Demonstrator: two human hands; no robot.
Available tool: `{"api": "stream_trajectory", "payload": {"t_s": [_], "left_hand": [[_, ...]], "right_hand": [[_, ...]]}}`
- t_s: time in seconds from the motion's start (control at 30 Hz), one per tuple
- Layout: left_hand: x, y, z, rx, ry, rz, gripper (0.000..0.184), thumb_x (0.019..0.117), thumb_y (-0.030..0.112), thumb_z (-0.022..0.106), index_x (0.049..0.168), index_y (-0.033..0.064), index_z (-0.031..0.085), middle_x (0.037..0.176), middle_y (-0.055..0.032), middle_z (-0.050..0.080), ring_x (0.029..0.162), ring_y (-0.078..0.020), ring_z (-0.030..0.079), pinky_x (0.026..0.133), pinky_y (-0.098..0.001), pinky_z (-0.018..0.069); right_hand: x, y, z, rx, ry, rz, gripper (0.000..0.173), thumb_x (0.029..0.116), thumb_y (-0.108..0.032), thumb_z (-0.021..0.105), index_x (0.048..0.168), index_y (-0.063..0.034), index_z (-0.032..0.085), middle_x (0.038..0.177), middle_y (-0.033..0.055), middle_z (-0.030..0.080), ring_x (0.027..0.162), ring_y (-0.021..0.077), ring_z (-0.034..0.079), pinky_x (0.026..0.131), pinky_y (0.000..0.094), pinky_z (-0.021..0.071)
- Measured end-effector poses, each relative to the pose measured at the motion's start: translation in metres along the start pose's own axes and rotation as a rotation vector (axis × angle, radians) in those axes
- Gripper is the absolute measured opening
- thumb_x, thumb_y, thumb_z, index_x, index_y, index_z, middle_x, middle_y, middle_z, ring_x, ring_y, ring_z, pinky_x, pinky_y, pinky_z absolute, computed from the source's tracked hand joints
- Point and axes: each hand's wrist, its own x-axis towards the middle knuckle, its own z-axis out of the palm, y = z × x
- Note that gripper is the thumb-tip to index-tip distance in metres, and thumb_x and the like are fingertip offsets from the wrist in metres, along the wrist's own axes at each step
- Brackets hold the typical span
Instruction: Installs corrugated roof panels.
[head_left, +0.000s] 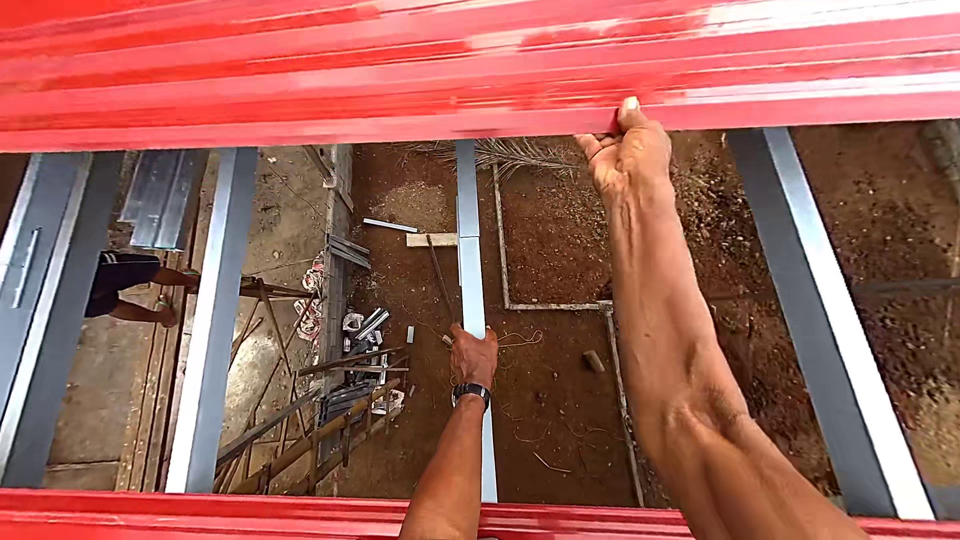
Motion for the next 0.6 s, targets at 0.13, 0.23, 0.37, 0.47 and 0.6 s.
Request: {"api": "stream_trajectory", "payload": {"t_s": [0.13,0.23,0.37,0.47,0.6], "left_hand": [[-0.001,-0.002,-0.001,-0.008,-0.006,-0.004,0.079,0.0881,0.057,0.068,0.148,0.0113,0.044,0.103,-0.0114,0.075,0.094,-0.0275,0.074,0.081,-0.0522,0.0607],[-0.004,-0.001,-0.003,-0.023,0.0,0.003,0.077,0.0877,0.056,0.068,0.146,0.0109,0.046,0.101,-0.0109,0.075,0.093,-0.0272,0.074,0.08,-0.0522,0.0609],[-0.002,0.001,-0.005,-0.025,0.008,0.007,0.076,0.0882,0.056,0.068,0.145,0.0098,0.047,0.102,-0.0118,0.074,0.094,-0.028,0.074,0.081,-0.0521,0.0606],[-0.006,-0.004,-0.002,0.001,0.003,0.008,0.078,0.088,0.058,0.067,0.145,0.0085,0.047,0.103,-0.0116,0.074,0.096,-0.0273,0.074,0.082,-0.0515,0.0605],[-0.005,-0.003,-0.001,-0.003,0.002,0.017,0.081,0.0883,0.058,0.067,0.148,0.0068,0.044,0.107,-0.0139,0.074,0.098,-0.0289,0.073,0.084,-0.0535,0.06]], "right_hand": [[-0.023,0.039,-0.055,-0.026,0.063,0.026,0.034,0.1086,-0.021,0.051,0.136,-0.0048,0.04,0.114,0.0184,0.063,0.094,0.031,0.07,0.077,0.0497,0.063],[-0.028,0.052,-0.076,-0.088,0.164,0.138,0.037,0.1078,-0.021,0.052,0.139,-0.0057,0.04,0.117,0.0182,0.06,0.094,0.0298,0.069,0.074,0.0483,0.0629],[-0.031,0.061,-0.087,-0.086,0.157,0.158,0.039,0.1084,-0.022,0.052,0.141,-0.0054,0.038,0.119,0.0188,0.06,0.097,0.0307,0.069,0.078,0.0496,0.0633],[-0.038,0.031,-0.053,-0.08,0.179,0.158,0.036,0.1085,-0.018,0.05,0.14,-0.0055,0.039,0.12,0.0198,0.059,0.099,0.0314,0.069,0.077,0.0495,0.0628],[-0.051,0.006,-0.029,-0.008,0.109,0.066,0.035,0.1079,-0.016,0.051,0.138,-0.0041,0.039,0.116,0.0217,0.061,0.095,0.0342,0.07,0.077,0.0528,0.0636]]}}
